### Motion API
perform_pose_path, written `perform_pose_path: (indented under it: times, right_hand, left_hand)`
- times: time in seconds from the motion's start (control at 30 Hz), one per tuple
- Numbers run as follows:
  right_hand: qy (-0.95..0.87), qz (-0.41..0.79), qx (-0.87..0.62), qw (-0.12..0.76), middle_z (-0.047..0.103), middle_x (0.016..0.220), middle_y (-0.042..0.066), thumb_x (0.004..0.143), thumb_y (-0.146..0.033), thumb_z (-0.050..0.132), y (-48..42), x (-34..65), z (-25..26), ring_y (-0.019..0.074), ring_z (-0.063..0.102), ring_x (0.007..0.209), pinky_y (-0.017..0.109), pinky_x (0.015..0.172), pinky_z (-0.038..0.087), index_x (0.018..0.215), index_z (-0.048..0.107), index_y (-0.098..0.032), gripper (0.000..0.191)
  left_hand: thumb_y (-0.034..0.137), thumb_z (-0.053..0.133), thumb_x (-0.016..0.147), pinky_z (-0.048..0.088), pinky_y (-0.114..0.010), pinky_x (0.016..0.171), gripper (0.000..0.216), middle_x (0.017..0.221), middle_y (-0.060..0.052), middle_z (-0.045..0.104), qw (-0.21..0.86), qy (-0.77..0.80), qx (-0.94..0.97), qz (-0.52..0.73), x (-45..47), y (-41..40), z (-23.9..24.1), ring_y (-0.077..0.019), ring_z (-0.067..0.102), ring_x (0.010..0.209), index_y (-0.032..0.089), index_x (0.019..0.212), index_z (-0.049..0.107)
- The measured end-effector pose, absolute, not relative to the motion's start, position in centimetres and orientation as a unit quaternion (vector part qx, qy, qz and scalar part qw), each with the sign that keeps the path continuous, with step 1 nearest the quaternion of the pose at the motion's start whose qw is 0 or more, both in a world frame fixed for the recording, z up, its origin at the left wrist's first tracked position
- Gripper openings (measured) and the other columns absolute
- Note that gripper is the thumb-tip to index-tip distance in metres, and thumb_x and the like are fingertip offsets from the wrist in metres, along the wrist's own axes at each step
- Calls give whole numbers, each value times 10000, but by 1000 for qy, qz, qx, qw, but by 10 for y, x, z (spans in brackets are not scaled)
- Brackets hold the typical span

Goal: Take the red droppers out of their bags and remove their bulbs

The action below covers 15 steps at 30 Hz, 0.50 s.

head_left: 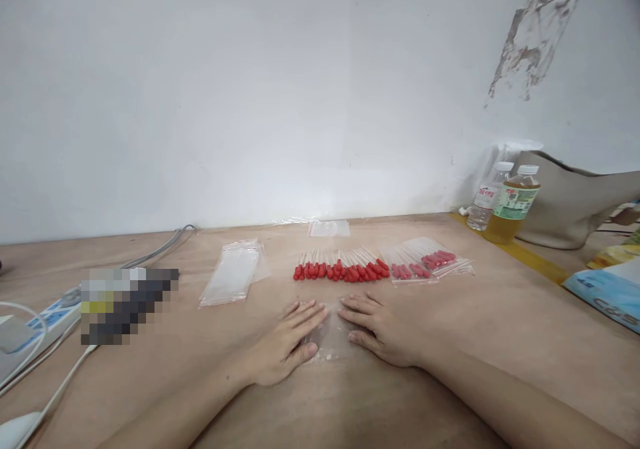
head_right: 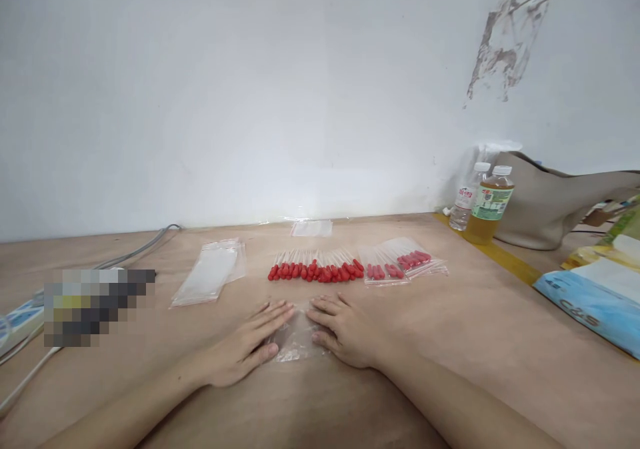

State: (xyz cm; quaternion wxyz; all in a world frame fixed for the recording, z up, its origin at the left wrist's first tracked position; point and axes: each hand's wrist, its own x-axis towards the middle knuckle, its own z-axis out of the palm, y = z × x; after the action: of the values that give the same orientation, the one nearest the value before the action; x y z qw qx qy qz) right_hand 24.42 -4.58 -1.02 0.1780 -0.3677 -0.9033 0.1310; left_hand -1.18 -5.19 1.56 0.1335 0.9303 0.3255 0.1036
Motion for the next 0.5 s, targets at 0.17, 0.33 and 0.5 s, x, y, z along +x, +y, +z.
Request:
perform_pose_path:
  times: [0.17, 0.33, 0.5]
  right_hand:
    - [-909, 156, -361, 138, 293, 1375, 46, 855, -497, 311, -46, 247, -2, 199, 259, 1266, 454, 1049, 137, 1309, 311, -281, 503]
    - [-906, 162, -362, 149, 351, 1347, 43, 842, -501, 345, -46, 249, -2, 200, 305, 1244, 464, 1044, 150, 1279, 369, -285, 489]
    - [-890, 156, -377, 205, 441, 1285, 64, 800, -495, 439, -49, 251, -10, 217, 383, 1192, 443, 1024, 224, 1236, 445, -254, 498]
  left_hand:
    - [403, 357, 870, 112, -444, 1060, 457, 1416, -17, 213, 186, 380, 899, 108, -16, -47, 6, -218, 166, 1301, 301, 1311, 296]
    - [367, 556, 755, 374, -331, 901, 410, 1135, -69, 556, 272, 468, 796, 273, -12, -30, -5, -202, 500, 1041, 200, 1128, 522]
    - [322, 586, 710, 413, -249, 634, 259, 750, -17, 586, 298, 483, 755, 330, -12, -22, -11, -140, 531, 681, 147, 901, 593]
